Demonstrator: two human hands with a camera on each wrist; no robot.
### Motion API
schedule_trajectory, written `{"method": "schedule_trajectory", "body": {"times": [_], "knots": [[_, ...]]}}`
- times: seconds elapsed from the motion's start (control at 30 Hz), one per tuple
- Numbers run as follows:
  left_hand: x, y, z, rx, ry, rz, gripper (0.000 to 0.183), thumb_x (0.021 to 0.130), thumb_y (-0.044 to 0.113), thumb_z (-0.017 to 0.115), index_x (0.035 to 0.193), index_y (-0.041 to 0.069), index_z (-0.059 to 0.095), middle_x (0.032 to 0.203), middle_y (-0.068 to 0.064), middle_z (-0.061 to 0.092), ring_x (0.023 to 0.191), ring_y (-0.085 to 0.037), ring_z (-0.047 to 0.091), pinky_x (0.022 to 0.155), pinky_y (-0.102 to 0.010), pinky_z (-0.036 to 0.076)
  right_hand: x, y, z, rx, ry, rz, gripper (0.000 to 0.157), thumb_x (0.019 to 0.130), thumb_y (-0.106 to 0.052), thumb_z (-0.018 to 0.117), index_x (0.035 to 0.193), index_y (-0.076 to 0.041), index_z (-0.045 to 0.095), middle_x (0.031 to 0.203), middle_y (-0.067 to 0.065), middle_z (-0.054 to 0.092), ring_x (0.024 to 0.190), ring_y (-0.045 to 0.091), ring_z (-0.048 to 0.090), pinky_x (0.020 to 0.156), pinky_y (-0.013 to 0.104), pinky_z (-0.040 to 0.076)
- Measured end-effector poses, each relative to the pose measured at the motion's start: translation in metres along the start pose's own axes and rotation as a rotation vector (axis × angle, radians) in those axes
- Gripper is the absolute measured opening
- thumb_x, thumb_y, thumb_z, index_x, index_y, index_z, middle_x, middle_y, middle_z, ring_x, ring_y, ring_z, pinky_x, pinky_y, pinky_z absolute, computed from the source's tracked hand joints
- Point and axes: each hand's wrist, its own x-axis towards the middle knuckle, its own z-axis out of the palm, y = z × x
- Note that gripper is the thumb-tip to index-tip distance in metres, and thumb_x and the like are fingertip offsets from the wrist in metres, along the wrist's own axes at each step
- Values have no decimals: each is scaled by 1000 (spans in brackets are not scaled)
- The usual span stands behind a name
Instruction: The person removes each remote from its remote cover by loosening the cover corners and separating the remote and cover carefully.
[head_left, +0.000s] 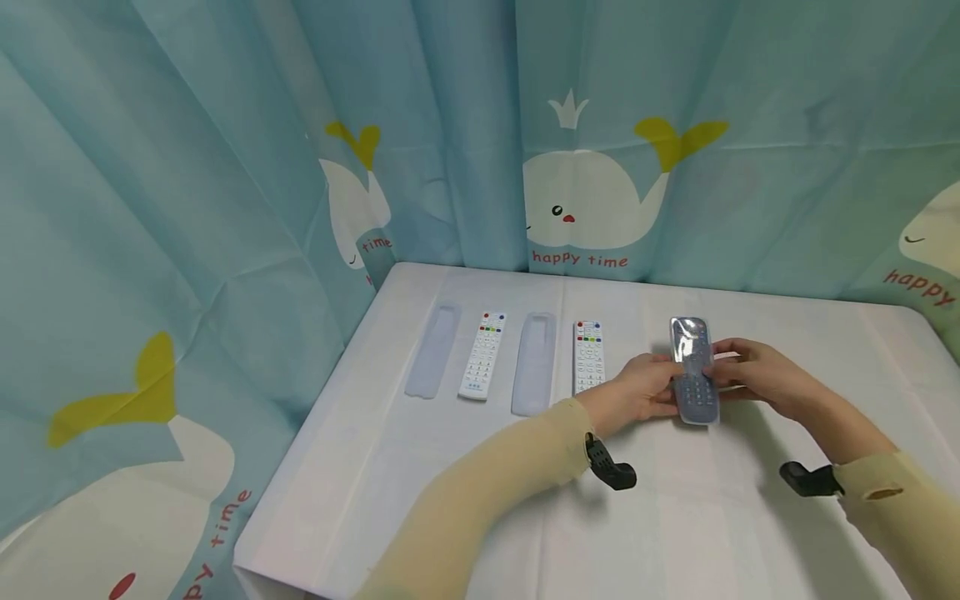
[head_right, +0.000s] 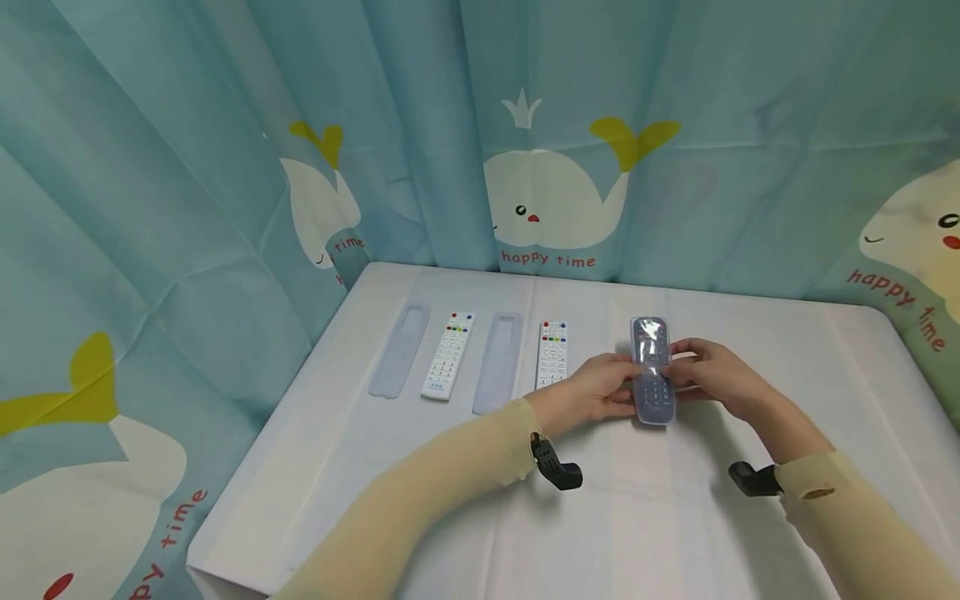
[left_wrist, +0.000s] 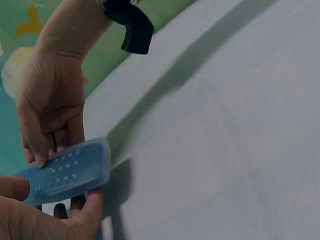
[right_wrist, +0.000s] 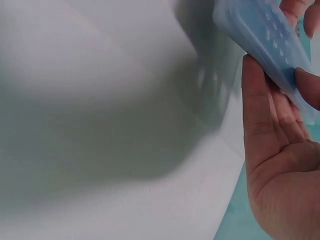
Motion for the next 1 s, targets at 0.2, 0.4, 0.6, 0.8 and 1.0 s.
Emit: {"method": "schedule_trajectory", "body": {"times": [0.2,0.4,0.6,0.8,1.0], "knots": [[-2,8,-11,99,28,61,18,99,6,64,116,4,60,98,-13,66,103,-37,68,94,-62,51,1,-8,11,17,17,-11,76,102,-18,65,152,14,18,139,33,42,102,13,62,88,40,58],[-6,19,-24,195,-7,135,24,100,7,65,124,6,66,97,-6,68,98,-28,69,91,-56,55,1,-13,16,19,28,-65,74,104,-22,63,152,16,21,141,32,46,102,4,62,88,35,58],[-7,26,-34,291,-13,173,24,100,7,66,124,5,67,99,-2,67,99,-24,69,89,-51,57,4,-16,23,58,57,-136,62,103,-17,65,146,15,35,122,15,62,98,4,65,84,32,59],[-6,32,-40,405,-33,250,20,99,4,65,119,3,67,98,0,66,93,-17,67,90,-48,57,6,-17,27,30,103,-193,53,102,-14,66,142,13,43,121,15,64,98,4,66,83,30,59],[-6,36,-42,487,-34,332,23,98,2,66,121,2,68,102,0,66,88,-8,61,87,-38,57,5,-21,29,29,156,-226,50,99,-14,70,137,11,49,114,1,67,98,2,66,84,25,58]]}}
